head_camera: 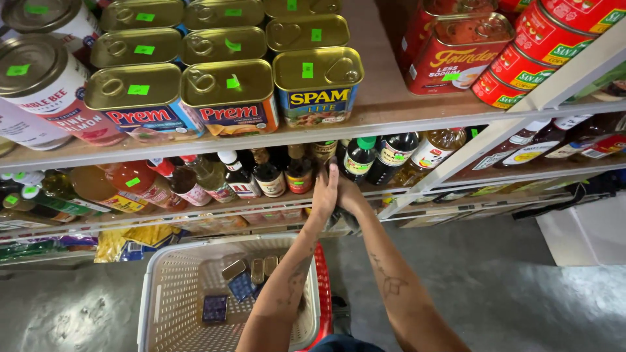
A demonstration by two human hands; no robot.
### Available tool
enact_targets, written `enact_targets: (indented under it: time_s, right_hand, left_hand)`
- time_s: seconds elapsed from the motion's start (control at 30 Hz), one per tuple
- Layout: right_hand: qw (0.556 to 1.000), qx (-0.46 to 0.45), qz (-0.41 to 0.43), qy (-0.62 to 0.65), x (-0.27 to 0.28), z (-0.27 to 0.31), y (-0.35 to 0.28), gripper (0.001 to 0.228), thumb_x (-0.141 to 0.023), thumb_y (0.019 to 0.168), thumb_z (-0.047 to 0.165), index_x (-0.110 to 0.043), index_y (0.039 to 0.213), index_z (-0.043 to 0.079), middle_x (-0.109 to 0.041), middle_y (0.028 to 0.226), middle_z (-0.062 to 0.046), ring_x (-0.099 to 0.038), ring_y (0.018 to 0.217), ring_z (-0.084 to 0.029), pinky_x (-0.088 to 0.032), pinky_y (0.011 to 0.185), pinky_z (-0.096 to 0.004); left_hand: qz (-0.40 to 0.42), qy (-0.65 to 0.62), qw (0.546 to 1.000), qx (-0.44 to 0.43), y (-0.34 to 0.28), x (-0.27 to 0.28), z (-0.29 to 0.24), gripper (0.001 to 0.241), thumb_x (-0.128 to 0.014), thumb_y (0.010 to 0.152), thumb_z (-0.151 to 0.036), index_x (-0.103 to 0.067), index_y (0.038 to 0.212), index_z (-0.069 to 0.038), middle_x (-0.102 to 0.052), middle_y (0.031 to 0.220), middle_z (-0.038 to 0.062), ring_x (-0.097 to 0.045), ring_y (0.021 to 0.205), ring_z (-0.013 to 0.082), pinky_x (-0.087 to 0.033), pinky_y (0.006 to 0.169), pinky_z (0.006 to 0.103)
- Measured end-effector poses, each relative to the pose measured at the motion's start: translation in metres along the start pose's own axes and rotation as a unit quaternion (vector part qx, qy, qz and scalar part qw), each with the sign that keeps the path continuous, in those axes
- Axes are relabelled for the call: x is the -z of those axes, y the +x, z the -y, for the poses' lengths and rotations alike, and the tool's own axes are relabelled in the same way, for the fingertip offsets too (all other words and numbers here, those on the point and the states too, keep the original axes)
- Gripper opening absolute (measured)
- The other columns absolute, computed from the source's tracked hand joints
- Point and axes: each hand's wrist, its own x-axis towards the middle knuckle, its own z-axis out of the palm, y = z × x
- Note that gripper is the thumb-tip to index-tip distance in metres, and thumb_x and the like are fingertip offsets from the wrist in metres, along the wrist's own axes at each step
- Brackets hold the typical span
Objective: Picking up grocery items from shelves, wiping them with a cloth, and placing them into a shopping basket or back onto the shelves.
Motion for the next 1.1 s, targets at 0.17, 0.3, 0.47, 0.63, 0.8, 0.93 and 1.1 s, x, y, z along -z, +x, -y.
enact_targets:
  time_s: [0.17, 0.3, 0.47, 0.63, 0.8, 0.93, 1.1]
  right_hand:
    - [0.999, 0.002, 0.008, -0.047, -0.001, 0.004, 0.003, 0.036, -0.059, 0.09, 0.025, -0.074, 0.118, 0.008, -0.075, 0.118, -0.016, -0.064, 0.121, -0.036, -0.051, 0.104, -0.048]
    - [0.997, -0.024, 0.007, -0.067, -0.014, -0.022, 0.016, 0.035, -0.059, 0.091, 0.027, -0.076, 0.115, 0.009, -0.076, 0.113, -0.016, -0.066, 0.118, -0.035, -0.053, 0.101, -0.049]
    - [0.977, 0.163, -0.138, 0.002, -0.025, 0.042, -0.093, 0.085, -0.072, 0.097, 0.035, -0.027, 0.161, 0.003, -0.029, 0.156, -0.041, -0.045, 0.135, -0.058, -0.042, 0.11, -0.065]
    - [0.95, 0.265, -0.117, -0.117, -0.116, 0.037, -0.131, 0.075, -0.085, 0.082, 0.011, -0.047, 0.145, -0.004, -0.051, 0.142, -0.026, -0.052, 0.126, -0.05, -0.048, 0.106, -0.053]
    - [0.96, 0.191, 0.047, -0.198, -0.268, -0.053, -0.105, 0.062, -0.08, 0.073, 0.016, -0.059, 0.132, 0.022, -0.065, 0.122, -0.001, -0.066, 0.114, -0.029, -0.055, 0.096, -0.046]
    - [0.922, 0.089, 0.226, -0.301, -0.345, -0.096, -0.13, 0.032, -0.062, 0.092, 0.013, -0.064, 0.124, 0.014, -0.063, 0.125, -0.008, -0.065, 0.113, -0.035, -0.058, 0.093, -0.049]
    - [0.771, 0.172, 0.36, -0.497, -0.43, -0.201, -0.157, 0.032, -0.06, 0.092, 0.015, -0.069, 0.123, 0.015, -0.059, 0.137, -0.009, -0.053, 0.13, -0.038, -0.047, 0.104, -0.055]
  left_hand:
    - [-0.003, 0.001, 1.0, -0.005, -0.001, 0.003, 0.0, 0.094, -0.02, 0.1, -0.073, -0.028, 0.157, 0.003, -0.034, 0.157, 0.032, -0.028, 0.15, 0.0419, -0.018, 0.128, 0.0488]
    - [0.005, 0.019, 1.0, 0.025, 0.019, -0.002, 0.038, 0.096, -0.021, 0.1, -0.074, -0.031, 0.156, 0.004, -0.035, 0.158, 0.032, -0.028, 0.151, 0.0404, -0.018, 0.129, 0.0467]
    - [0.157, 0.063, 0.974, -0.148, -0.058, 0.045, 0.041, 0.1, -0.067, 0.094, -0.053, -0.009, 0.164, -0.011, -0.04, 0.152, 0.035, -0.04, 0.141, 0.0475, -0.031, 0.121, 0.0586]
    - [0.1, -0.032, 0.989, -0.108, -0.112, 0.107, 0.118, 0.062, -0.064, 0.096, -0.024, -0.042, 0.152, -0.012, -0.054, 0.143, 0.024, -0.048, 0.137, 0.0416, -0.037, 0.115, 0.0562]
    - [-0.072, 0.035, 0.983, 0.168, -0.121, 0.105, 0.322, 0.041, -0.052, 0.102, -0.051, -0.058, 0.134, -0.025, -0.071, 0.123, 0.017, -0.061, 0.122, 0.0416, -0.049, 0.104, 0.0549]
    - [-0.01, 0.152, 0.94, 0.307, -0.141, 0.091, 0.469, 0.047, -0.053, 0.096, -0.05, -0.057, 0.126, -0.014, -0.07, 0.115, 0.023, -0.067, 0.112, 0.0435, -0.054, 0.096, 0.0568]
    - [0.078, 0.142, 0.918, 0.362, -0.178, 0.116, 0.463, 0.062, -0.05, 0.097, -0.059, -0.053, 0.133, -0.008, -0.068, 0.122, 0.026, -0.066, 0.118, 0.0417, -0.054, 0.095, 0.0567]
